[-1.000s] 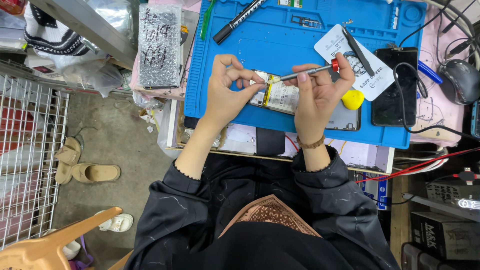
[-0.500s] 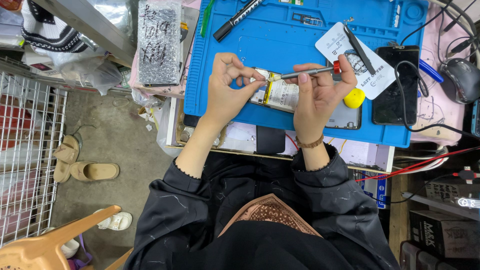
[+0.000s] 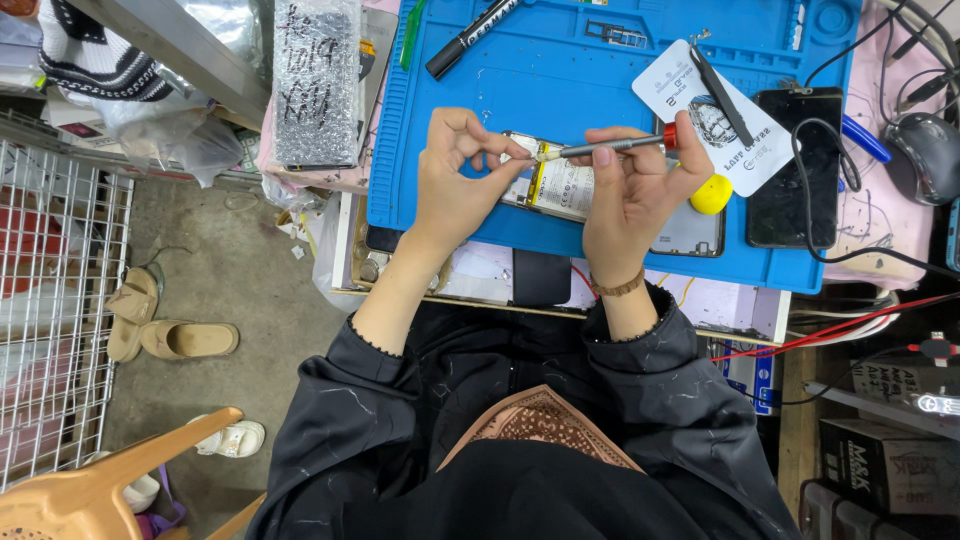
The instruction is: The person uses a screwdriver to remove screws from the internal frame of a mobile phone and uses a plastic pry tool to detach internal components.
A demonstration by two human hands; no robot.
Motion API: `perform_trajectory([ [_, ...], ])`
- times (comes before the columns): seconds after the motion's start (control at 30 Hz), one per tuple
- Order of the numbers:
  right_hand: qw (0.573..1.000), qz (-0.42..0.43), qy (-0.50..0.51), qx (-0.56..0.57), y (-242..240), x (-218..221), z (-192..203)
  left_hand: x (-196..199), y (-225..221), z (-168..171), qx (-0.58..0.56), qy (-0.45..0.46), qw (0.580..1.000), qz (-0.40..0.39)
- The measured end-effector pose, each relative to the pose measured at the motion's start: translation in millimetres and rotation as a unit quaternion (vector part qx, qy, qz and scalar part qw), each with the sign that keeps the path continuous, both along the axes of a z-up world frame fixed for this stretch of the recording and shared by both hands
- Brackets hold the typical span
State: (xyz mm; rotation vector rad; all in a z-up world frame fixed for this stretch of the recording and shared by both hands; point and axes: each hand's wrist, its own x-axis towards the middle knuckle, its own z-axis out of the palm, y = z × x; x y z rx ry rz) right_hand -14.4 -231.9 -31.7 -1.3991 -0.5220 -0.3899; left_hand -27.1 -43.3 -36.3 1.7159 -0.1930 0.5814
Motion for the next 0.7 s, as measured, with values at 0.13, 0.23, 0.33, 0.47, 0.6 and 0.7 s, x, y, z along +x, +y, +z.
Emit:
perform_trajectory([
  [0.13,1.0,-0.003,0.0,0.012,2.4,-0.6,-1.2,0.8,-3.9,-2.8,-0.021,0.001,1.0,0.012],
  [0.23,0.999,0.004,0.023,0.033,1.5,-1.1,-0.9,0.6,-4.1,-1.9,-0.016,-0.002,1.0,0.018],
  [0.33,0.998,0.014,0.039,0.051,-0.2,1.1,0.1,0.4,-3.6,1.0,-0.004,-0.01,1.0,0.018],
  [0.47,0.998,0.014,0.042,0.053,-1.8,3.3,-1.6,0.3,-1.4,2.4,-0.021,0.0,1.0,0.004],
  [0.6,0.998,0.018,0.035,0.054,-2.6,4.9,-2.7,0.8,-0.7,1.8,-0.031,0.015,0.999,-0.004],
  [0.7,0.998,0.019,0.039,0.055,-3.3,4.6,-2.6,0.4,-0.3,1.5,-0.038,0.01,0.999,-0.013],
])
